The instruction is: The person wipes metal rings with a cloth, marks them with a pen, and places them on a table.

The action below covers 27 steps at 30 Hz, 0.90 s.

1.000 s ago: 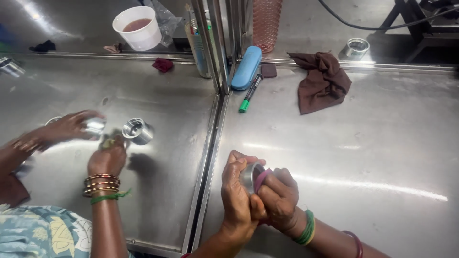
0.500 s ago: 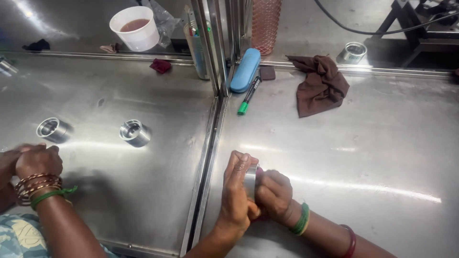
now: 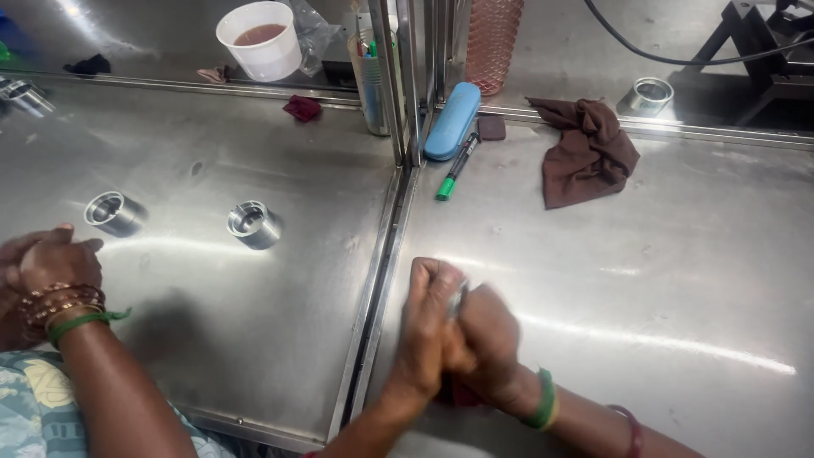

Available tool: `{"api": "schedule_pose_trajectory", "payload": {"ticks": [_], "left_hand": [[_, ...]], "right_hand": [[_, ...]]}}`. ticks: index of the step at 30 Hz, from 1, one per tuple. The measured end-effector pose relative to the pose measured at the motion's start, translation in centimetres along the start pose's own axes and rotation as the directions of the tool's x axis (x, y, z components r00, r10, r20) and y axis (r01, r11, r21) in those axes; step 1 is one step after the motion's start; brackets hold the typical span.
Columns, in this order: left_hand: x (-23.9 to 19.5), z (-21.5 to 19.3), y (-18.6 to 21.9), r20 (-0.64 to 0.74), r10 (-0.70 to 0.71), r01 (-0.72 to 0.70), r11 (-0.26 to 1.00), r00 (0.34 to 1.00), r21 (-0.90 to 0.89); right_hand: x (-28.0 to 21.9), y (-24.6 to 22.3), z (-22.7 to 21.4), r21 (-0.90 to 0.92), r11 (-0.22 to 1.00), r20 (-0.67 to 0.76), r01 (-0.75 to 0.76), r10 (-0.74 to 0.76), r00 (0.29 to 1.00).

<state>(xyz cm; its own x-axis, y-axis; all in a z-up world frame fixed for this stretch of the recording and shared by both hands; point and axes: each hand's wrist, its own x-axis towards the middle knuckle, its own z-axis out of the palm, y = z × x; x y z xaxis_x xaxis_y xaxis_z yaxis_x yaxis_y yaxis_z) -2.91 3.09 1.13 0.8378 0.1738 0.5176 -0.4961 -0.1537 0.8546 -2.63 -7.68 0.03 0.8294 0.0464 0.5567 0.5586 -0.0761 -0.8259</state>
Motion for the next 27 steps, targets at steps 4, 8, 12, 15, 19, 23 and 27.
{"api": "schedule_pose_trajectory", "payload": {"ticks": [4, 8, 12, 15, 19, 23, 27], "left_hand": [[-1.4, -1.2, -1.9, 0.099, 0.141, -0.159, 0.966, 0.985, 0.203], [-0.5, -2.4, 0.2, -0.101, 0.193, -0.176, 0.972, 0.976, 0.153], [0.4, -4.8, 0.0, -0.107, 0.376, -0.387, 0.915, 0.920, -0.114], [0.1, -6.3, 1.1, -0.202, 0.114, -0.199, 0.855, 0.973, -0.479], [-0.5, -6.8, 0.9, -0.111, 0.097, -0.146, 0.757, 0.989, -0.637], [-1.3, -6.9, 0.5, -0.053, 0.154, -0.156, 0.800, 0.987, -0.579], [-0.7, -8.0, 2.0, -0.047, 0.192, -0.192, 0.868, 0.980, -0.459]], "right_hand": [[-1.5, 0.3, 1.5, -0.051, 0.996, 0.064, 0.072, -0.068, 0.996], [2.5, -5.8, 1.9, 0.456, 0.507, 0.374, -0.732, 0.637, 0.674], [2.5, -2.8, -2.4, 0.153, 0.653, 0.379, -0.742, 0.655, 0.654], [2.7, 0.2, -4.2, -0.431, 0.844, 0.340, -0.319, 0.479, 0.809], [5.3, -5.2, -1.9, -0.528, 0.707, 0.414, 0.471, -0.270, 0.869], [4.3, -4.9, 0.4, -0.106, 0.986, 0.487, 0.132, -0.064, 0.871], [4.2, -2.9, 1.5, -0.213, 0.967, 0.447, 0.142, -0.033, 0.894]]}}
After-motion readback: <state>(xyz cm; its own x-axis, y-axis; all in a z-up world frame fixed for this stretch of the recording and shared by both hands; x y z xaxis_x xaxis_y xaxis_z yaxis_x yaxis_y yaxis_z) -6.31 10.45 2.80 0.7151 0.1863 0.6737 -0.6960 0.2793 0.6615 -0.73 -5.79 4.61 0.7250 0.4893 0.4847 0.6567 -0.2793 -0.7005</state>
